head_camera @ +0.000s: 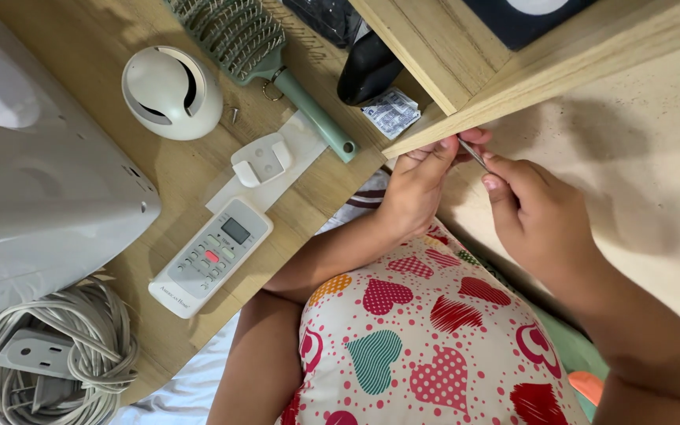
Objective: Using a screwdriver to attach a plastic bracket to a wooden shelf unit.
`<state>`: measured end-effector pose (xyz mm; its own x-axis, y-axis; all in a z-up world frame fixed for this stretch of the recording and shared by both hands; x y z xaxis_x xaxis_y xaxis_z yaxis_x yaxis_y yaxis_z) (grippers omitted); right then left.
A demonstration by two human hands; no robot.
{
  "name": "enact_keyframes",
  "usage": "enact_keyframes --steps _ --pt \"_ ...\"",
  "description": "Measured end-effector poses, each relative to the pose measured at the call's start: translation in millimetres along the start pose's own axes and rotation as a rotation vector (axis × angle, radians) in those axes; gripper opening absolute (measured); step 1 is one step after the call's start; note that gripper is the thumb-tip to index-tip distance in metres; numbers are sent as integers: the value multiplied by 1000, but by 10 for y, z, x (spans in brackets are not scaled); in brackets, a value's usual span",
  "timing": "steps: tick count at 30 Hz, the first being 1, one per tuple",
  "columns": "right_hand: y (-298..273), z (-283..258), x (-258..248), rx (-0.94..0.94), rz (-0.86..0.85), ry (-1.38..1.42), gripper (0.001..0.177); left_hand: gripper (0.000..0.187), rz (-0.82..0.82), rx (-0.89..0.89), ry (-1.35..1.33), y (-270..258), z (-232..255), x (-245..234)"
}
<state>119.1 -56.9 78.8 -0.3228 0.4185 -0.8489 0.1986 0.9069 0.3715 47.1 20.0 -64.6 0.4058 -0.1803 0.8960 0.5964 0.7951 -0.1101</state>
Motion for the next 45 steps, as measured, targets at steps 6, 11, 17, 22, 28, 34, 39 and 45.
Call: enact_keyframes --steps 6,11,17,22,28,34,39,45 --pt "57 127 -15 181 -98 115 24 29 12 27 69 -5 6 -1" --pt "184 -140 -78 -165 -119 -208 27 27 48 -24 -22 -35 -2 57" --pt "222 -127 -8 -204 -181 -381 30 24 106 31 -20 -30 -9 73" --pt "370 -174 -31 -66 -138 139 24 19 111 80 -30 -16 31 74" --pt "27 478 349 868 -575 938 29 20 133 17 -152 -29 51 113" --pt "-27 575 417 1061 -661 1119 33 20 84 22 -169 -48 147 186" --pt "19 485 381 947 -601 1001 32 21 129 5 -164 -34 54 120" --pt "80 76 132 354 -403 290 47 18 198 4 -170 -16 -15 72"
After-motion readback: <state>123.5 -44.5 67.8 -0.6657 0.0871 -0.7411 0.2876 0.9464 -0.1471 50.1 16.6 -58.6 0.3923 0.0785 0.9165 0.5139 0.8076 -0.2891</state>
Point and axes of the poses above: each hand's wrist, its own y-axis towards the middle knuckle, its own x-axis out of the palm, z = x × y, the point moved 5 cm from there along y, towards the middle knuckle, and after that the axes turned 12 degrees about z, right-handed, at the moved point
